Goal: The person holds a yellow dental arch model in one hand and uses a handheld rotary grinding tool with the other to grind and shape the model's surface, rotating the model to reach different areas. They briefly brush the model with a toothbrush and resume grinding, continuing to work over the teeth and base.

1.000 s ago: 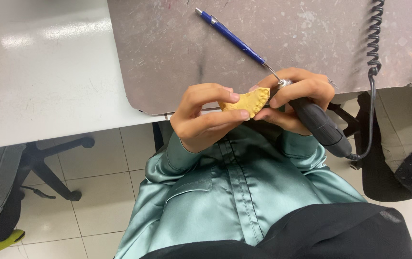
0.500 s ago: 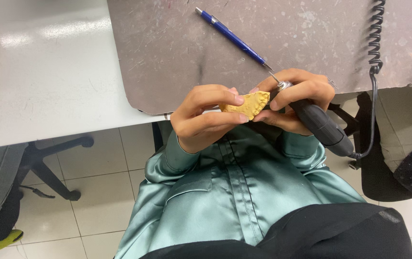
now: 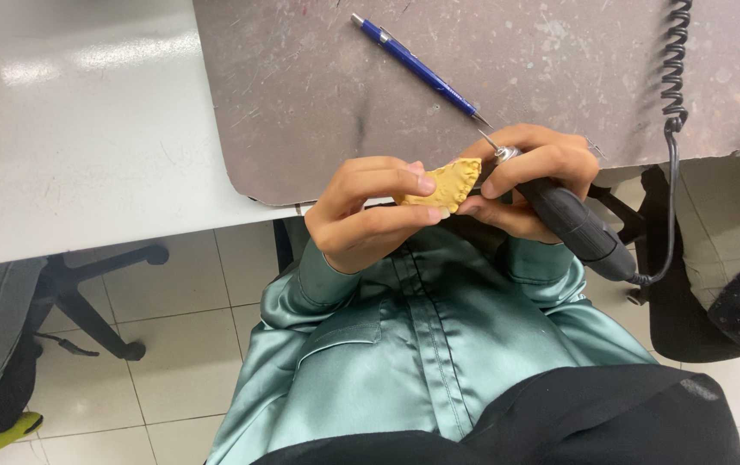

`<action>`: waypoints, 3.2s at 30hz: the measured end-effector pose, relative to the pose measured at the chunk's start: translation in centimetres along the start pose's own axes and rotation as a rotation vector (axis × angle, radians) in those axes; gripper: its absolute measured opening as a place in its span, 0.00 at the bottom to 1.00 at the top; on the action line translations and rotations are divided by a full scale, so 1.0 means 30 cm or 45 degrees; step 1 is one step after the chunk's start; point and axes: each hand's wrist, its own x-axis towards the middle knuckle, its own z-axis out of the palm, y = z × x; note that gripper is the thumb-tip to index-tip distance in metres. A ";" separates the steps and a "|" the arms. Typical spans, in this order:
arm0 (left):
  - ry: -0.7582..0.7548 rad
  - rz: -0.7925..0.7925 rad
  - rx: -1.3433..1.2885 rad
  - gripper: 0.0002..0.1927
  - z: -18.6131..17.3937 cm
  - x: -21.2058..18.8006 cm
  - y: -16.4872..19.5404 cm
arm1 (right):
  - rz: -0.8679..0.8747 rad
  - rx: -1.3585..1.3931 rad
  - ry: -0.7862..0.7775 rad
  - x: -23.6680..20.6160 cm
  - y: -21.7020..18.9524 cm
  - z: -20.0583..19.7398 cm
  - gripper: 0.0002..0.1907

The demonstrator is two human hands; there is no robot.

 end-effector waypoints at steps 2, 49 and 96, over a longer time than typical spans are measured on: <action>0.042 0.043 0.055 0.20 0.004 -0.002 0.001 | 0.040 -0.024 -0.008 -0.006 -0.003 -0.003 0.22; -0.195 -0.439 -0.353 0.44 -0.056 -0.101 -0.013 | 0.251 0.446 0.064 -0.065 0.046 0.101 0.21; -0.039 -0.343 -0.116 0.17 -0.036 -0.109 -0.016 | 0.160 0.442 -0.029 -0.048 0.049 0.103 0.19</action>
